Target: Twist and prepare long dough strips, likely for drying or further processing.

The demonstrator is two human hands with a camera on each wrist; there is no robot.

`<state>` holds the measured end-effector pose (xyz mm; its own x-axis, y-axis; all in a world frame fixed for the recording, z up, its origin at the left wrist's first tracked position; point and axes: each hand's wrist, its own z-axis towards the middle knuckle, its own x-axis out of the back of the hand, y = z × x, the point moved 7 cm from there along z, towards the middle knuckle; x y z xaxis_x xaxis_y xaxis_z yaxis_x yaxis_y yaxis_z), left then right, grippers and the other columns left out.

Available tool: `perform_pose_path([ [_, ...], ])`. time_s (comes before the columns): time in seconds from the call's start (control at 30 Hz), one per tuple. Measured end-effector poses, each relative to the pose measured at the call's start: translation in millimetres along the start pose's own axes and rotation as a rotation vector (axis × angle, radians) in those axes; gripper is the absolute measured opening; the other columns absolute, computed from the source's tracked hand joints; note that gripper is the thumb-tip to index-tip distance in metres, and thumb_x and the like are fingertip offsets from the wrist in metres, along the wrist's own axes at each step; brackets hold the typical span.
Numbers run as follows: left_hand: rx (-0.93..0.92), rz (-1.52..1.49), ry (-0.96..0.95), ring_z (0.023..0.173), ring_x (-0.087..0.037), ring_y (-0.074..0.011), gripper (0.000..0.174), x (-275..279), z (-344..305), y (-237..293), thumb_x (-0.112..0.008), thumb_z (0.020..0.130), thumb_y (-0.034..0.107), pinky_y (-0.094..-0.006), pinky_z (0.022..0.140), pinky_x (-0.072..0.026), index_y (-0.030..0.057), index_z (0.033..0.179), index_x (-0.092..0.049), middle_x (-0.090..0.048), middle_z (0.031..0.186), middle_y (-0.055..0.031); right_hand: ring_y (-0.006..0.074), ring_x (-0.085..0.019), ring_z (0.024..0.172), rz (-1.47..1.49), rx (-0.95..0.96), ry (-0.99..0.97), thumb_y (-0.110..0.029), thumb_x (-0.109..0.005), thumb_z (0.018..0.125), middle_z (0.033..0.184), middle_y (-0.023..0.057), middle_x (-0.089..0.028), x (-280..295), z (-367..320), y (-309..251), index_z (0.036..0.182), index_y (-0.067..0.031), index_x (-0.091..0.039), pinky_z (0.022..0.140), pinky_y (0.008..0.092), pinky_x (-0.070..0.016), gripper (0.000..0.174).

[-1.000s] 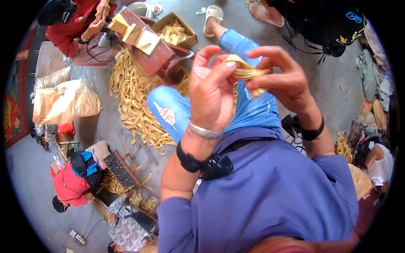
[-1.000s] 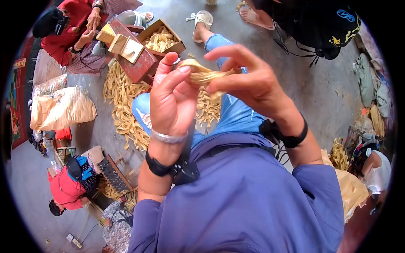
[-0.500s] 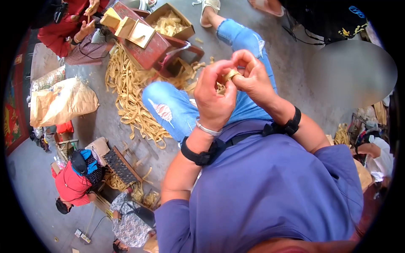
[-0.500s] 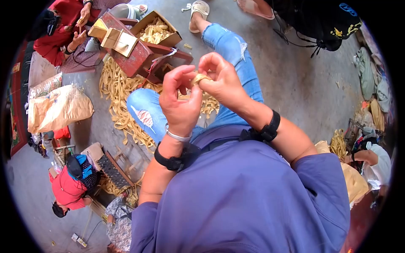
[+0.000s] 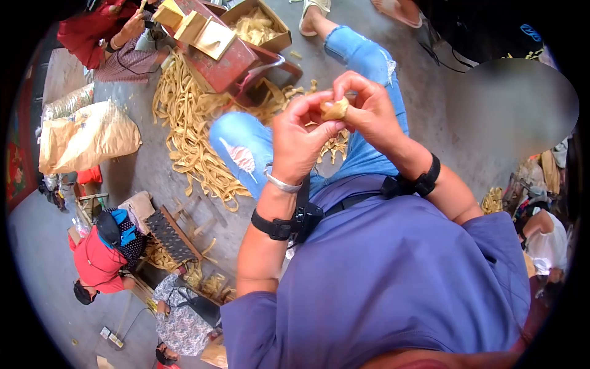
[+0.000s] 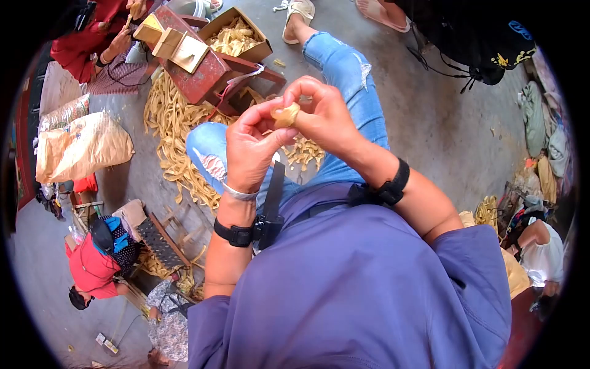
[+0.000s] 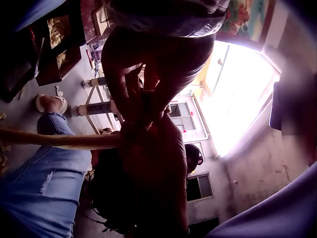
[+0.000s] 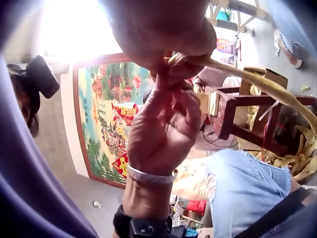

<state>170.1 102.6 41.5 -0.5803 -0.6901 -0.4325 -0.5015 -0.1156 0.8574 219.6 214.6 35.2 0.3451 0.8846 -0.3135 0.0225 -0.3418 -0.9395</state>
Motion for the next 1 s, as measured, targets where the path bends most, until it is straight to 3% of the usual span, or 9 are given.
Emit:
perform_pose_path([
  [0.13,0.195,-0.188,-0.115,0.079,-0.061,-0.0142,0.027,7.6,-4.8,1.9,-0.069,0.082,0.005,-0.0275,0.067,-0.0535,-0.0026,0.107,-0.063,-0.063,0.094,-0.007,0.0092,-0.059,0.074,0.097,-0.016,-0.077,-0.007,-0.068,0.083,0.092,0.001,-0.055,-11.8,0.7,-5.0,0.087,-0.0031,-0.055,0.058,0.0223,-0.0471,0.014],
  [0.23,-0.034,0.069,-0.125,0.076,-0.058,-0.0133,0.02,21.3,0.0,8.6,-0.069,0.082,0.007,-0.0256,0.068,-0.0489,-0.0022,0.099,-0.065,-0.063,0.091,-0.0063,0.0088,-0.058,0.078,0.247,-0.132,-0.205,-0.005,-0.068,0.083,0.094,0.0006,-0.055,-22.0,-5.9,0.9,0.088,-0.0032,-0.056,0.059,0.0216,-0.0468,0.013],
  [0.27,-0.084,0.129,-0.093,0.081,-0.061,-0.0136,0.018,25.2,0.6,13.8,-0.07,0.08,0.003,-0.0249,0.074,-0.0507,-0.0026,0.096,-0.065,-0.063,0.088,-0.0074,0.0086,-0.058,0.079,0.297,-0.16,-0.246,-0.005,-0.067,0.083,0.095,0.0005,-0.055,-25.0,-5.2,2.9,0.089,-0.0032,-0.056,0.06,0.0213,-0.0467,0.013],
  [0.4,-0.258,0.186,0.128,0.077,-0.058,-0.0107,0.009,32.2,-5.1,20.3,-0.068,0.083,0.002,-0.0226,0.07,-0.0472,-0.0012,0.081,-0.06,-0.063,0.084,-0.0058,0.0078,-0.058,0.08,0.158,-0.072,-0.246,-0.004,-0.066,0.083,0.094,0.0,-0.056,-25.5,-6.4,-3.9,0.092,-0.0032,-0.056,0.064,0.0222,-0.0481,0.013],
  [0.6,-0.4,0.039,0.497,0.067,-0.056,-0.0103,0.01,55.8,-11.6,29.9,-0.065,0.087,0.007,-0.0224,0.064,-0.0465,-0.0008,0.085,-0.059,-0.063,0.08,-0.0058,0.0071,-0.057,0.076,-0.133,-0.033,-0.042,-0.005,-0.065,0.085,0.083,0.0026,-0.063,-21.6,-9.6,6.2,0.107,0.0013,-0.064,0.067,0.0218,-0.0476,0.023],
  [0.7,-0.413,-0.153,0.532,0.062,-0.055,-0.0127,0.01,75.1,-9.0,22.3,-0.063,0.088,0.008,-0.0249,0.06,-0.0474,-0.0005,0.087,-0.058,-0.063,0.076,-0.0078,0.0076,-0.057,0.073,-0.381,0.002,-0.106,-0.007,-0.064,0.086,0.083,0.0054,-0.064,-20.5,-13.0,-3.7,0.1,0.0017,-0.068,0.065,0.0223,-0.0465,0.017],
  [0.87,-0.385,-0.245,0.518,0.065,-0.057,-0.0147,0.01,90.9,-7.0,17.1,-0.062,0.089,0.009,-0.0271,0.064,-0.0502,-0.0006,0.089,-0.059,-0.062,0.077,-0.0084,0.0069,-0.056,0.071,-0.395,0.025,-0.098,-0.008,-0.064,0.086,0.081,0.0046,-0.064,-13.0,-11.9,-3.1,0.096,0.0023,-0.068,0.06,0.0223,-0.0435,0.015],
  [0.97,-0.458,-0.011,0.557,0.069,-0.06,-0.0151,0.01,126.4,-5.6,46.6,-0.061,0.09,0.009,-0.027,0.068,-0.051,0.0001,0.087,-0.058,-0.063,0.081,-0.0091,0.0064,-0.055,0.07,-0.392,-0.006,-0.066,-0.009,-0.063,0.086,0.078,0.0033,-0.064,-3.9,-5.5,-0.8,0.094,0.0025,-0.068,0.06,0.022,-0.0429,0.015],
  [1.0,-0.495,0.263,0.508,0.079,-0.062,-0.0151,0.017,124.9,-3.3,59.8,-0.065,0.088,0.012,-0.027,0.074,-0.0512,-0.0012,0.098,-0.06,-0.065,0.089,-0.0099,0.0064,-0.055,0.07,-0.422,-0.008,-0.077,-0.009,-0.063,0.086,0.078,0.0029,-0.064,-3.9,-0.1,-4.1,0.093,0.0025,-0.068,0.06,0.0221,-0.0428,0.014],
])
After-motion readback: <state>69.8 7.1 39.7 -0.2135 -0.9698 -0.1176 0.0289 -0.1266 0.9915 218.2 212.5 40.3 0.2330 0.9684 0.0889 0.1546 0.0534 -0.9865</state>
